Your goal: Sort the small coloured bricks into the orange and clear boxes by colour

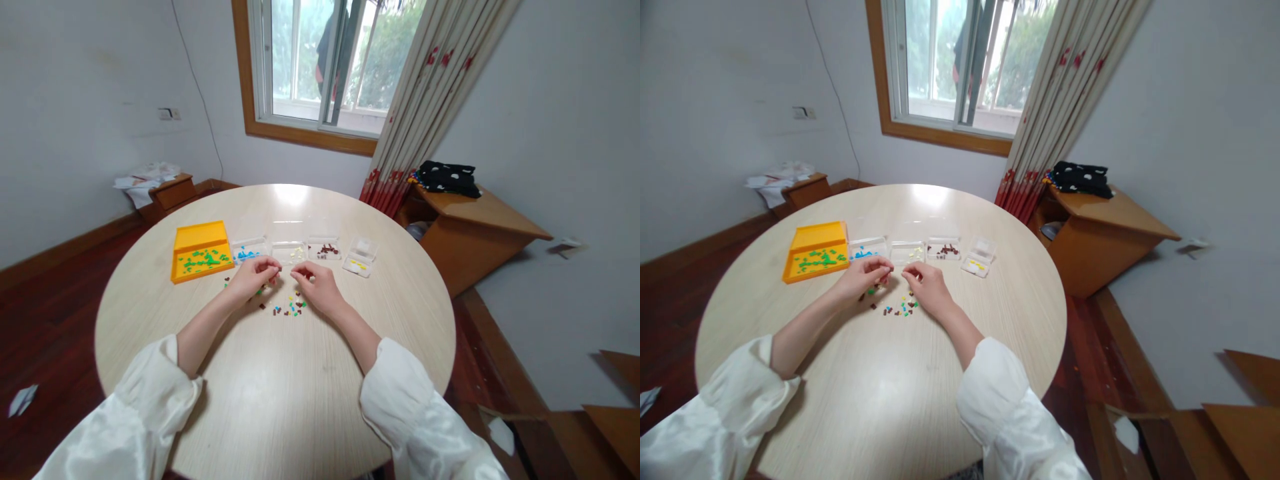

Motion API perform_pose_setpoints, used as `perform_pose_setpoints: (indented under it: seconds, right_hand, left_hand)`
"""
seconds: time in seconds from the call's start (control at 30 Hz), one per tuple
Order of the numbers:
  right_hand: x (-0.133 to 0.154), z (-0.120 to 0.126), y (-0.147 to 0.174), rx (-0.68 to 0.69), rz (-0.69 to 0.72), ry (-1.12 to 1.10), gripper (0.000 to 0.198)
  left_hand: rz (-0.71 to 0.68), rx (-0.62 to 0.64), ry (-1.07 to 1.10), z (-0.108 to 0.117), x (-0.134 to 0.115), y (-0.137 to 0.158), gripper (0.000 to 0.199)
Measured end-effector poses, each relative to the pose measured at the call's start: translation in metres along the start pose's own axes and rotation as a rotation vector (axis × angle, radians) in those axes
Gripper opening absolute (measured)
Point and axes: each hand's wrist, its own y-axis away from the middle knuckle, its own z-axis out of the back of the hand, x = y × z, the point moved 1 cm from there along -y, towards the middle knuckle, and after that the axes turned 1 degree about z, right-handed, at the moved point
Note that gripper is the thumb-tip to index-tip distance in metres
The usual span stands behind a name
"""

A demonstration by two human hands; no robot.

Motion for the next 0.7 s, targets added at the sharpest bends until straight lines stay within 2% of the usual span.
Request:
perform_pose_setpoints:
  seconds: [0.13,0.37,0.5,0.7]
  right_hand:
    - [-0.005,-0.001,-0.001,-0.032,-0.072,-0.05,0.012]
    - [-0.019,0.003,-0.008,-0.077,-0.238,-0.215,0.015]
    - [-0.028,0.012,-0.013,-0.178,-0.308,-0.305,0.016]
    - [-0.032,0.021,-0.017,-0.316,-0.441,-0.489,0.029]
  left_hand:
    - [0.023,-0.064,0.023,0.003,0.004,-0.002,0.027]
    - [0.046,-0.054,0.086,0.002,0.011,-0.005,0.033]
    - [0.069,-0.056,0.189,0.002,0.01,-0.005,0.036]
    - [0.091,-0.092,0.263,0.003,0.009,-0.004,0.045]
